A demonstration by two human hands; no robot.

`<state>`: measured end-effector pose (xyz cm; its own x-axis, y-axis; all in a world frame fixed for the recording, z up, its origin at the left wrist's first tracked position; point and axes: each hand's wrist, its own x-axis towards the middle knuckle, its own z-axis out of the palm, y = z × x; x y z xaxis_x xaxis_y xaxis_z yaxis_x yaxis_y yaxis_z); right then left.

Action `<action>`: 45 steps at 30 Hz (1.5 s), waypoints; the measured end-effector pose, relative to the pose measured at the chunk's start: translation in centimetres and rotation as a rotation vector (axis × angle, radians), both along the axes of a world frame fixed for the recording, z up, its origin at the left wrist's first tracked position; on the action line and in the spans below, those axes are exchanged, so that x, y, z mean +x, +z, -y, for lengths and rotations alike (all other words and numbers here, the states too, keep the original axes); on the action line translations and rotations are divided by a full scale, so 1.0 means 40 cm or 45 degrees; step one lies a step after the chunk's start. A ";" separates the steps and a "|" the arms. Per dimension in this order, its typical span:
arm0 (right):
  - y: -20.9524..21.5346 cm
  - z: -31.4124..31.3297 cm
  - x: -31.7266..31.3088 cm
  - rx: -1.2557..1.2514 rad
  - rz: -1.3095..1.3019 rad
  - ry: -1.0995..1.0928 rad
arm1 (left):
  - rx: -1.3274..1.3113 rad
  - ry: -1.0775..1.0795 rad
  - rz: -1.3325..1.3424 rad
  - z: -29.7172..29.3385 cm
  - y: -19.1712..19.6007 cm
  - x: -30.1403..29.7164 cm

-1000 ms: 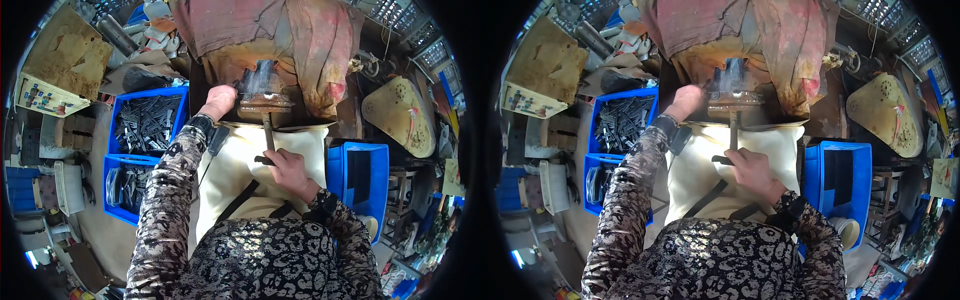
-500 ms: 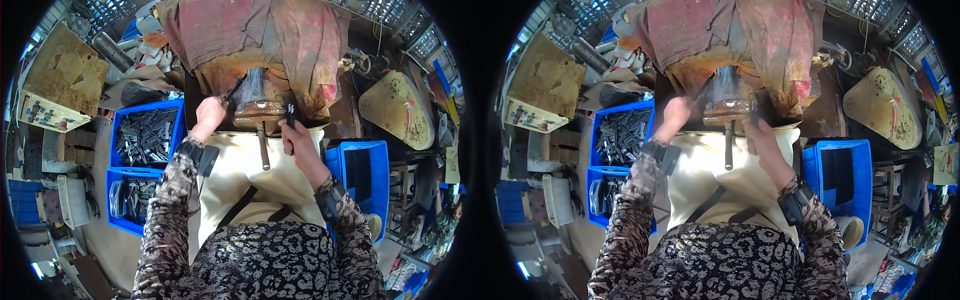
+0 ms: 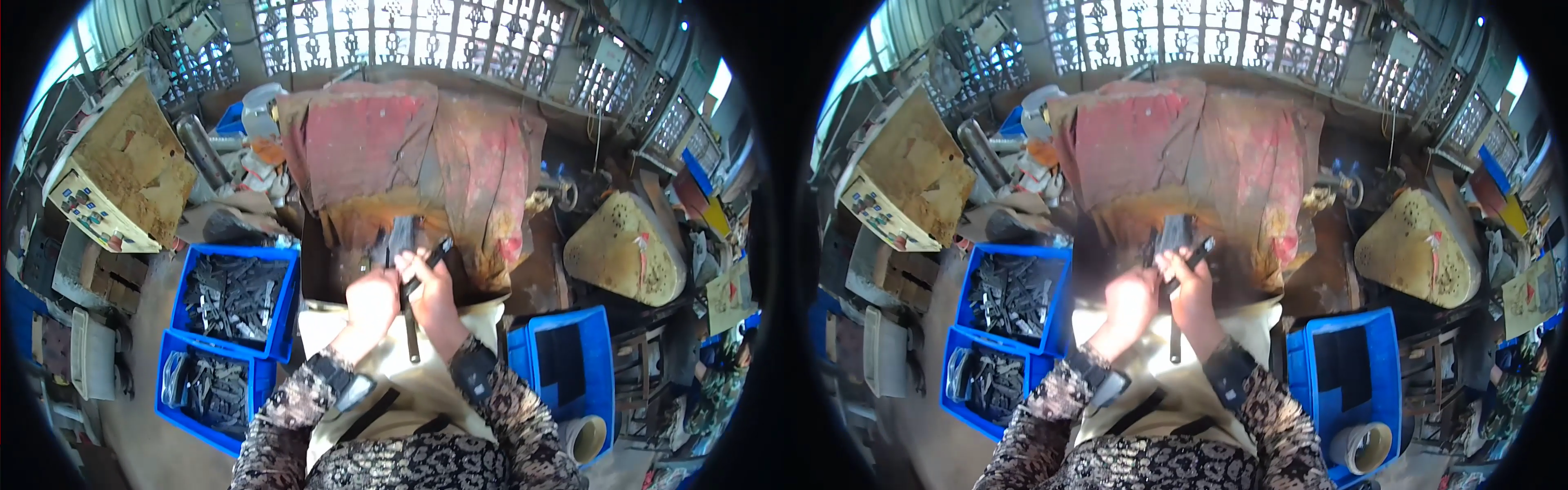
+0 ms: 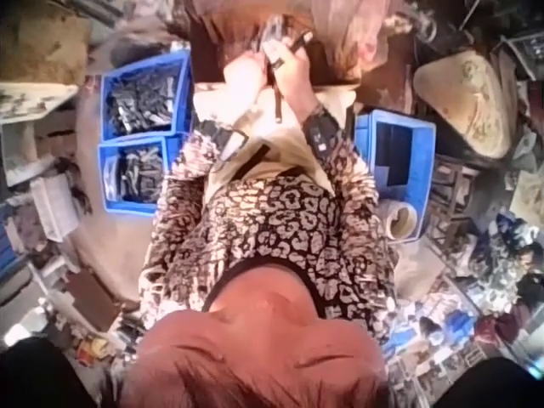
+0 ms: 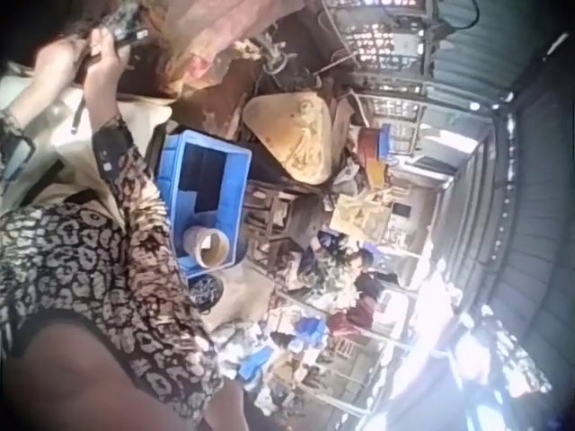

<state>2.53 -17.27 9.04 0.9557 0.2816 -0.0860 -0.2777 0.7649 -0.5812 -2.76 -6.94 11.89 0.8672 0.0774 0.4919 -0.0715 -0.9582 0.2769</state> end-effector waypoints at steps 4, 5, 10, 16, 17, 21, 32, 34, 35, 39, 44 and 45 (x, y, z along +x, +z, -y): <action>0.008 0.040 0.014 -0.053 -0.049 0.016 | -0.033 -0.152 -0.206 0.018 0.017 -0.053; 0.004 0.058 0.033 -0.024 -0.046 0.048 | -0.036 -0.159 -0.220 0.005 0.007 -0.035; 0.033 0.133 0.034 -0.051 -0.075 0.296 | -1.717 -0.173 -0.603 -0.104 0.024 0.023; 0.034 0.167 0.024 -0.115 0.007 0.474 | -1.761 -0.101 -0.504 -0.188 -0.068 0.083; 0.035 0.173 0.023 -0.146 0.027 0.498 | -1.767 -0.082 -0.486 -0.189 -0.072 0.088; 0.044 0.176 0.022 -0.345 0.118 0.445 | -1.724 -0.056 -0.396 -0.192 -0.094 0.103; 0.056 0.213 -0.007 -0.592 0.168 0.552 | -1.556 -0.068 -0.471 -0.213 -0.157 0.149; 0.058 0.201 -0.047 -0.706 0.154 0.580 | -1.555 -0.060 -0.487 -0.227 -0.191 0.159; 0.051 0.192 -0.076 -0.990 0.292 0.557 | -1.528 -0.093 -0.464 -0.231 -0.209 0.170; 0.051 0.200 -0.176 -1.328 0.337 0.687 | -1.449 -0.207 -0.424 -0.226 -0.279 0.226; 0.061 0.222 -0.215 -1.577 0.643 0.780 | -1.266 -0.298 -0.507 -0.228 -0.337 0.270; 0.070 0.224 -0.223 -1.609 0.688 0.800 | -1.204 -0.310 -0.542 -0.232 -0.348 0.268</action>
<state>-6.41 -26.21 11.83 0.7065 0.6562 -0.2649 0.0961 -0.4599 -0.8828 7.95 2.34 -2.02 0.9972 0.0704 -0.0249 0.0458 -0.3134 0.9485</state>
